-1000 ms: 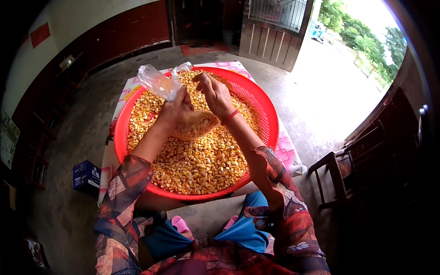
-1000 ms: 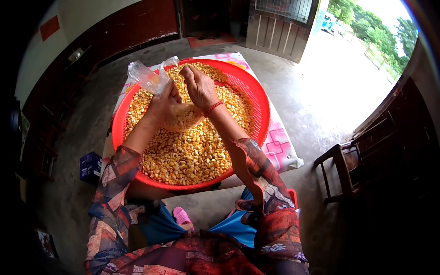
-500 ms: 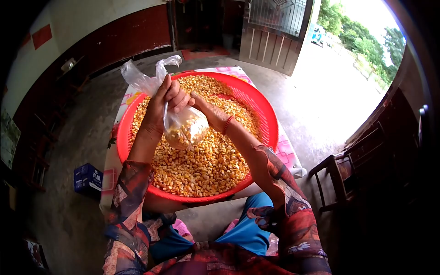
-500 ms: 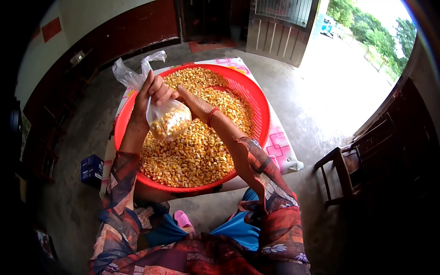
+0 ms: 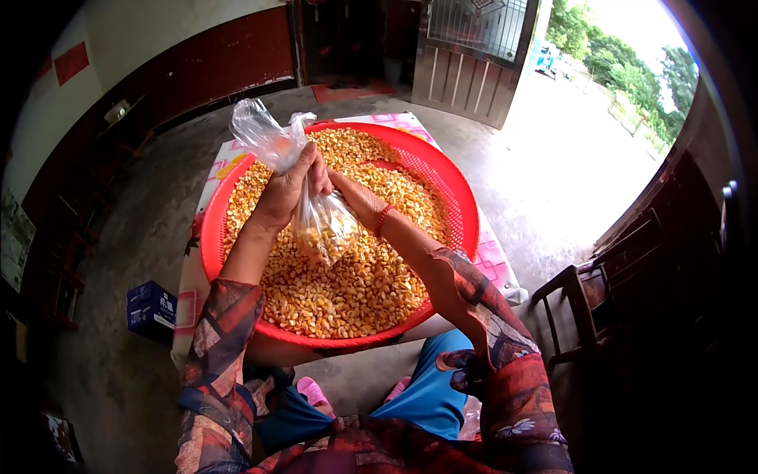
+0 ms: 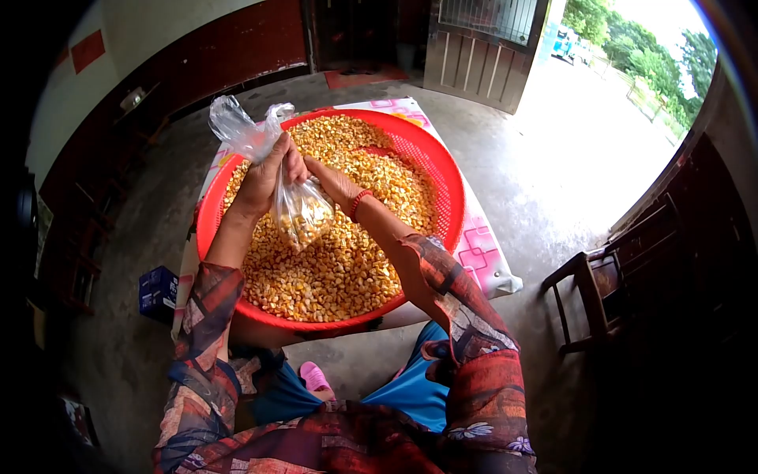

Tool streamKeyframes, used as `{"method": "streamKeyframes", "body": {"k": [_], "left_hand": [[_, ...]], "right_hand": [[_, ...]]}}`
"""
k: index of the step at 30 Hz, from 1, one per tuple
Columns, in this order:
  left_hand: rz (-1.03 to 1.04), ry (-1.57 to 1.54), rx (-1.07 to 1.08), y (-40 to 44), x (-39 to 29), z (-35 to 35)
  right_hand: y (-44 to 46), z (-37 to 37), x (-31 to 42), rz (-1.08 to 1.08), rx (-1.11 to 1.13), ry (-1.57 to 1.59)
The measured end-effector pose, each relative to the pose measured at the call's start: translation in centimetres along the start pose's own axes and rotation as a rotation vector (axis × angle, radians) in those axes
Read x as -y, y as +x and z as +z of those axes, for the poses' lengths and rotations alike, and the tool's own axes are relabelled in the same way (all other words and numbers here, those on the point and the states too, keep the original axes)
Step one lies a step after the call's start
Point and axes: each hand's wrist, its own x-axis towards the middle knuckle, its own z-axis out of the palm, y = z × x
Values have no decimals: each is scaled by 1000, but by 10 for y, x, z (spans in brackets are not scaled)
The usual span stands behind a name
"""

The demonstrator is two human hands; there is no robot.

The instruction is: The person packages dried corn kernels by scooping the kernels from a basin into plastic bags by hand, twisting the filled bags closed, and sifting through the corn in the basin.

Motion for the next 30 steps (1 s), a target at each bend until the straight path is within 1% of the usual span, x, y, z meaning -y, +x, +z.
{"method": "streamKeyframes", "body": {"k": [1, 3, 4, 5, 7, 8, 9, 11, 12, 13, 14, 15, 16, 19, 21, 23, 24, 25, 26, 27, 29, 30], "left_hand": [[0, 1, 1, 0, 2, -1], [40, 169, -122, 1, 8, -3], [133, 315, -105, 5, 16, -14], [134, 316, -103, 6, 25, -21], [108, 318, -279, 6, 32, -26], [103, 237, -309, 5, 34, -29], [105, 240, -309, 5, 37, -35], [36, 282, -385, 5, 40, -49], [68, 353, -402, 4, 39, -52], [67, 356, -401, 4, 41, -52], [73, 371, -483, 5, 42, -53], [80, 385, -564, 5, 42, -51], [96, 333, -566, 5, 41, -48], [115, 304, -561, 4, 34, -42], [126, 315, -572, 6, 29, -46], [116, 132, -550, 7, 21, -50], [92, 84, -562, 5, 10, -44], [131, 46, -542, 8, 8, -52], [124, 27, -542, 6, 5, -51], [116, 11, -545, 3, -1, -47], [106, 68, -462, -6, -1, -43], [104, 78, -455, -10, 5, -41]], "right_hand": [[2, -5, -1, -1, 0, 1], [0, -13, 0, -154, -263, -346], [-6, -10, 5, -240, -314, -341], [-8, -11, 9, -204, -336, -309], [-21, -9, 27, -179, -315, -315], [-21, -9, 28, -183, -314, -315], [-20, -9, 28, -194, -298, -333], [-20, -8, 27, -205, -279, -347], [-23, -6, 28, -273, -310, -625], [-24, -4, 28, -339, -339, -903], [-17, -9, 17, -433, -330, -1010], [-18, -7, 16, -435, -333, -1006], [-19, -6, 15, -430, -326, -1034], [-19, -8, 17, -416, -332, -1085], [-18, -12, 18, -417, -420, -1143], [-16, -17, 15, -386, -444, -1157], [-16, -19, 15, -359, -430, -1170], [-16, -20, 15, -331, -415, -1182], [-17, -21, 13, -246, -348, -1250], [-17, -19, 11, -248, -345, -1244], [-16, -13, 7, -173, -237, -1349], [-18, -9, 11, -213, -238, -1294]]}}
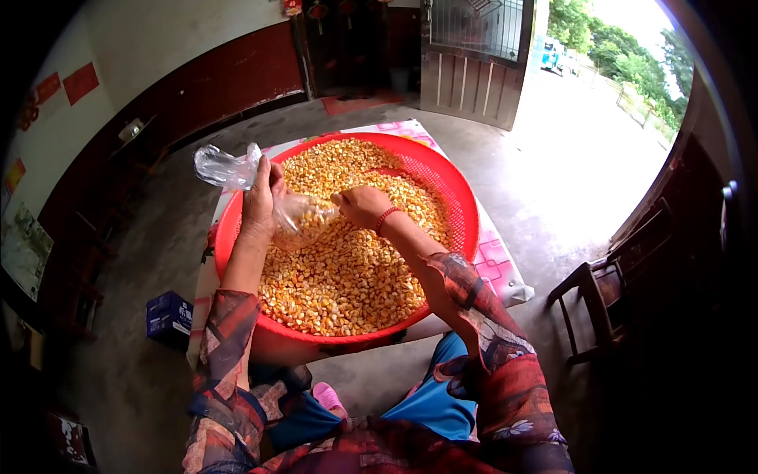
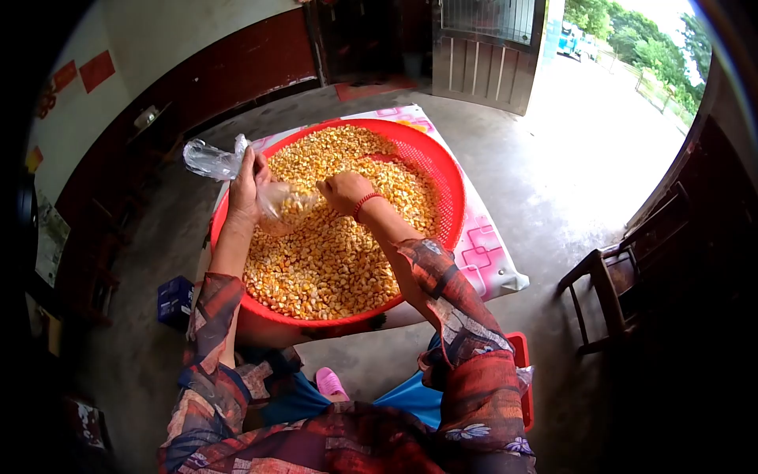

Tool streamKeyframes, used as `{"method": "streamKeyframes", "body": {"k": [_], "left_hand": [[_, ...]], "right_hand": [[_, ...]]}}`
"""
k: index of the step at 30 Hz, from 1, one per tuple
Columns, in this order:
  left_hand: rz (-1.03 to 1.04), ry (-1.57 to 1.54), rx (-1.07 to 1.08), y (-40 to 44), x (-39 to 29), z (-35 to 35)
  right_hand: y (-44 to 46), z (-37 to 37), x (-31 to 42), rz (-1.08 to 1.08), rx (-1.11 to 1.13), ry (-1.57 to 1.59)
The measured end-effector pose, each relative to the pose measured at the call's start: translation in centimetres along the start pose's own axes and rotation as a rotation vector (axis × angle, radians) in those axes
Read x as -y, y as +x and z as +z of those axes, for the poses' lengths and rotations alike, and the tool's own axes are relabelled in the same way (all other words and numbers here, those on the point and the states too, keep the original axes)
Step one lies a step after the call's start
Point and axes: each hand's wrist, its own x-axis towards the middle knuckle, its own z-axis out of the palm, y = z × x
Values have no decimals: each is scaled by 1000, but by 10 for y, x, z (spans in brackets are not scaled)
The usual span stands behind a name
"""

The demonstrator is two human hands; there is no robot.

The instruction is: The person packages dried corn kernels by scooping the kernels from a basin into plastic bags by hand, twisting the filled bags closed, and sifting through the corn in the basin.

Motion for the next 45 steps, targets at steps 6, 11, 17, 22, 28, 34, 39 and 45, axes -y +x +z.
{"method": "streamKeyframes", "body": {"k": [6, 11, 17, 22, 28, 34, 39, 45], "left_hand": [[-84, -44, 164, -12, 5, 12], [-166, -220, 290, -21, -12, 28], [-140, -271, 405, -24, -16, 46], [-86, -69, 335, -27, -12, 38], [69, -194, 125, -17, -35, 4], [177, -235, -113, -53, -88, -94], [202, -93, -437, -143, -116, -191], [11, 149, -974, -271, -79, -275]], "right_hand": [[-1, -10, 5, -72, -62, 77], [1, 0, 6, -126, -31, 146], [2, 10, 3, 46, 140, 486], [0, 0, 10, -68, 143, 248], [0, 5, 5, -145, 119, 16], [2, 10, -2, -158, 166, 72], [2, 12, -2, -174, 262, 93], [-2, 11, 10, -252, 370, 77]]}}
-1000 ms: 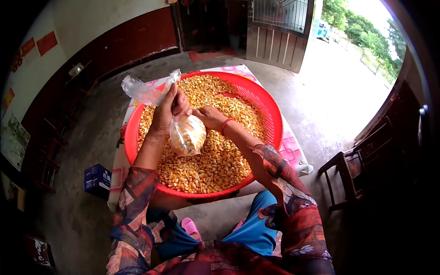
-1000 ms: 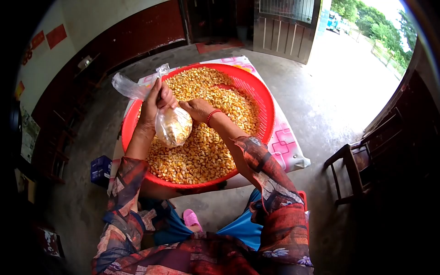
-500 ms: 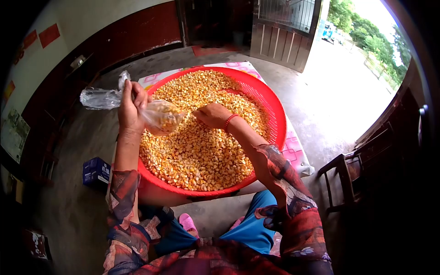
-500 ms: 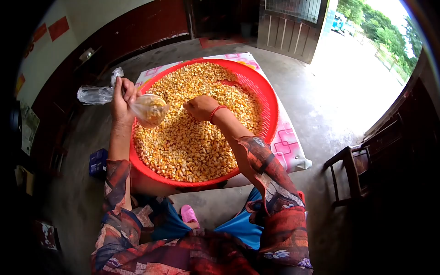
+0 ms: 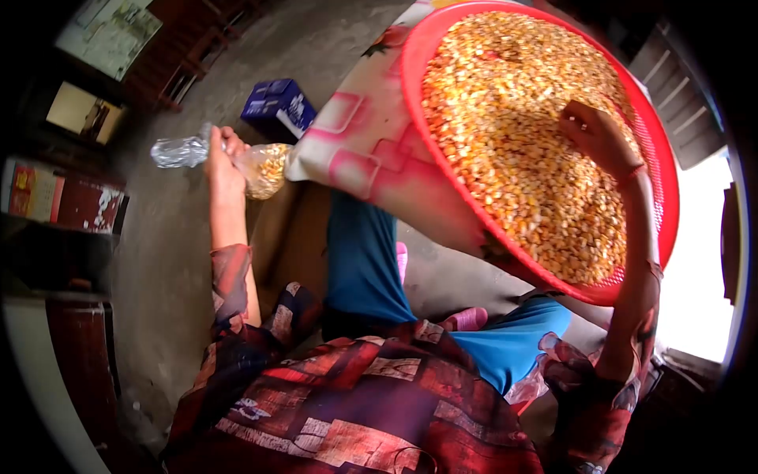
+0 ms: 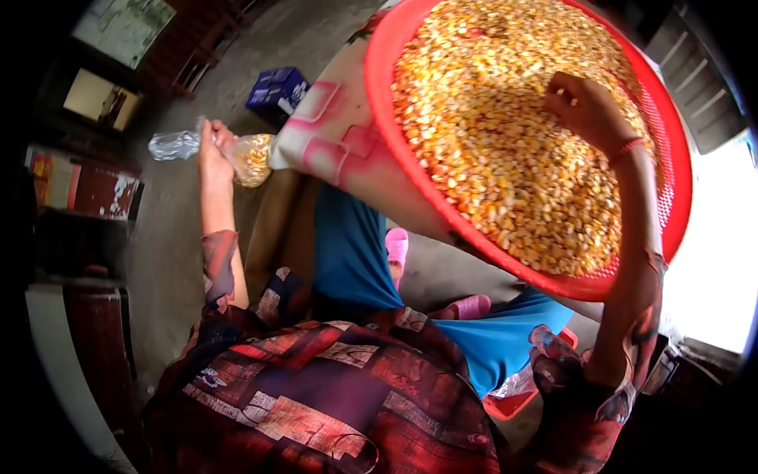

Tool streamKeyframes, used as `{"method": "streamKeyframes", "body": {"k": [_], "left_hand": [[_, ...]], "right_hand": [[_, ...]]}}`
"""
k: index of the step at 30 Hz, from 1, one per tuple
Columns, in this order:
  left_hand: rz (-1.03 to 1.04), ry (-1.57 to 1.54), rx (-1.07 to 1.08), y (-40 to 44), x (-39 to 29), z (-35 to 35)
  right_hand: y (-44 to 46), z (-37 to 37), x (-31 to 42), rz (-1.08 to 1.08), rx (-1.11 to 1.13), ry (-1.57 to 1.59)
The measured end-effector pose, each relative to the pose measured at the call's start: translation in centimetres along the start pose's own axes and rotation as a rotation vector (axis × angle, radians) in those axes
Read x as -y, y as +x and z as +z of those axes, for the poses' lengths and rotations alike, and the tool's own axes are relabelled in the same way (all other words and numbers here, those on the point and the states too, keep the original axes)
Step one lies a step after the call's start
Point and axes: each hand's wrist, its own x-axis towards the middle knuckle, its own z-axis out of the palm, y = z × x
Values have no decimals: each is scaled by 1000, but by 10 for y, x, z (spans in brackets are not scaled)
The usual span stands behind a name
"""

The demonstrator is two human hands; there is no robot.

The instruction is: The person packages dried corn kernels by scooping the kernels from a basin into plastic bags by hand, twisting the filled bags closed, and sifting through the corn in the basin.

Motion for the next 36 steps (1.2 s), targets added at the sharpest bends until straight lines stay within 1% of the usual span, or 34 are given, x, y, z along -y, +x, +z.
{"method": "streamKeyframes", "body": {"k": [1, 3, 6, 7, 8, 9, 10, 12, 13, 15, 16, 18, 20, 22, 23, 25, 26, 27, 28, 29, 30, 32, 33, 36], "left_hand": [[-33, 12, -67, -3, 15, -20], [-97, 41, -173, -17, 37, -48], [-177, 98, -284, -31, 77, -84], [-193, 102, -313, -30, 98, -98], [-211, 106, -337, -29, 117, -112], [-270, 140, -328, -33, 131, -119], [-278, 131, -278, -29, 156, -139], [-401, 246, -338, -24, 192, -156], [-404, 243, -338, -19, 209, -162], [-422, 457, -375, -11, 239, -176], [-427, 457, -379, -7, 249, -182], [-350, 912, -293, 0, 264, -196], [-393, 954, -262, 13, 274, -208], [-736, 845, -211, 24, 261, -195], [-747, 845, -205, 36, 278, -210], [-498, 612, -80, 59, 317, -244], [-509, 609, -78, 61, 316, -249], [-378, 940, 84, 59, 292, -240], [-331, 1054, 144, 62, 286, -237], [-331, 1100, 155, 60, 285, -240], [-329, 1109, 165, 65, 291, -244], [-328, 1130, 188, 70, 286, -241], [-331, 1137, 206, 77, 295, -251], [-330, 1106, 250, 101, 308, -251]], "right_hand": [[1, 0, 1, -19, -29, -32], [1, 0, 4, 1, -9, -31], [3, 3, -3, -27, -6, 1], [3, 4, -8, -12, -37, -33], [3, 2, -4, -6, -14, -76], [3, 3, -6, -7, -20, -66], [3, 3, -8, -11, -26, -58], [2, 3, -5, 9, -25, -53], [1, 4, -4, 29, -25, -42], [1, 4, -6, 8, -24, -44], [1, 4, -7, -16, -31, -45], [1, 4, -7, 6, -17, -20], [1, 3, -6, 43, -1, 26], [0, 0, -3, 83, 27, 42], [0, 0, -2, 97, 41, 83], [0, -2, 1, 157, 85, 148], [0, -2, -2, 164, 91, 143], [0, -2, -7, 152, 77, 154], [0, -2, -10, 143, 62, 163], [-1, 0, -12, 106, 37, 156], [0, -1, -10, 121, 40, 149], [-1, -3, -1, 240, 96, 242], [-2, -1, 3, 222, 86, 340], [-4, 3, -2, 205, 14, 297]]}}
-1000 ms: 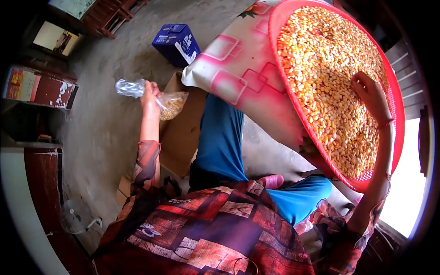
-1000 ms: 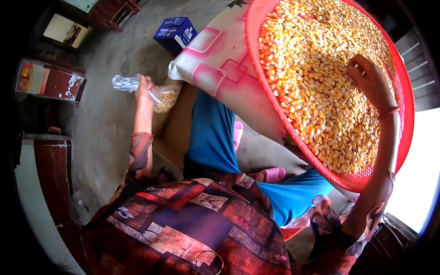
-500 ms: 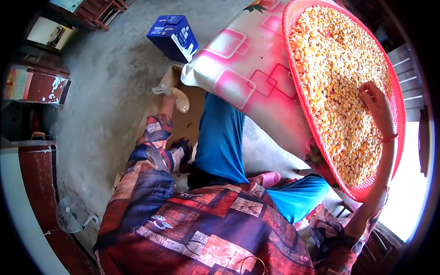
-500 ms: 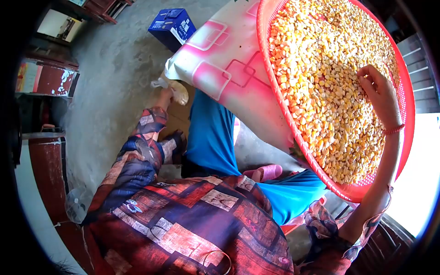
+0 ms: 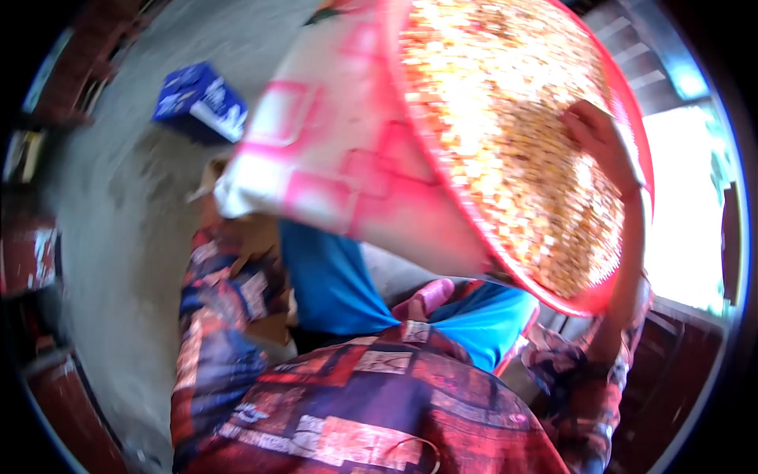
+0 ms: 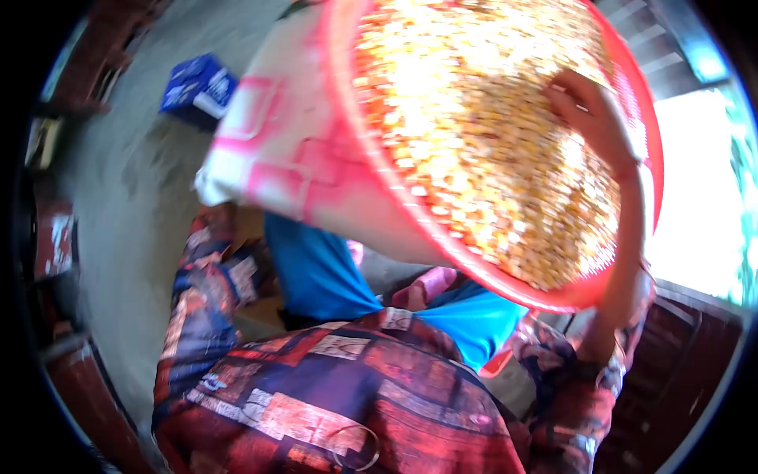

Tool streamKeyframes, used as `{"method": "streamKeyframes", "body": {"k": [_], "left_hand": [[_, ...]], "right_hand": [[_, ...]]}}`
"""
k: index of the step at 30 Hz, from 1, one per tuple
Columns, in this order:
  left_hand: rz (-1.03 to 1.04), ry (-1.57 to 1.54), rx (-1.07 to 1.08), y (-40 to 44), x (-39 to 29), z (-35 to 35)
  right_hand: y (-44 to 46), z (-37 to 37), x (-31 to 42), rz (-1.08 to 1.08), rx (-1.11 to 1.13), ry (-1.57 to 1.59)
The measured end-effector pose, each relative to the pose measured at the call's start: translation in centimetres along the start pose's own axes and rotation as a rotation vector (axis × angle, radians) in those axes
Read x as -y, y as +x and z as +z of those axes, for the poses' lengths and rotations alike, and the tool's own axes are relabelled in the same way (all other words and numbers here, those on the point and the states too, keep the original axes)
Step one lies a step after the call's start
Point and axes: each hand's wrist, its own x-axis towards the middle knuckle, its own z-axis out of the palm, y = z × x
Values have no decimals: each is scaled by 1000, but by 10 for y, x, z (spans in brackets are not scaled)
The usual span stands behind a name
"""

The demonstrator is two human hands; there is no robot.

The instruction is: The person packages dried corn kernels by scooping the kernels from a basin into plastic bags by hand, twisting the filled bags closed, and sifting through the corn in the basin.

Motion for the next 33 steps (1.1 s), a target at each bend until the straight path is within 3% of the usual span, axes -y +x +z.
{"method": "streamKeyframes", "body": {"k": [2, 4, 10, 16, 20, 24, 30, 33], "left_hand": [[-12, -81, 17, 17, 3, 1], [-58, -232, 25, 34, 1, 7], [-203, -733, -46, 49, -19, 5], [-13, -1069, -246, 46, -50, -47], [160, -844, -537, 8, -182, -109], [558, -728, -539, -34, -316, -139], [910, -454, -184, -141, -512, -87], [1082, -146, 182, -191, -581, -37]], "right_hand": [[1, 0, -1, -15, -29, -113], [1, -1, 2, 26, -7, -9], [0, -6, 4, -148, -95, -403], [-2, -4, 8, -183, -100, -488], [-3, -3, 13, -121, -33, -539], [-5, 0, 18, -124, -13, -522], [-3, 3, 10, -232, -68, -484], [3, 7, 1, -279, -86, -491]]}}
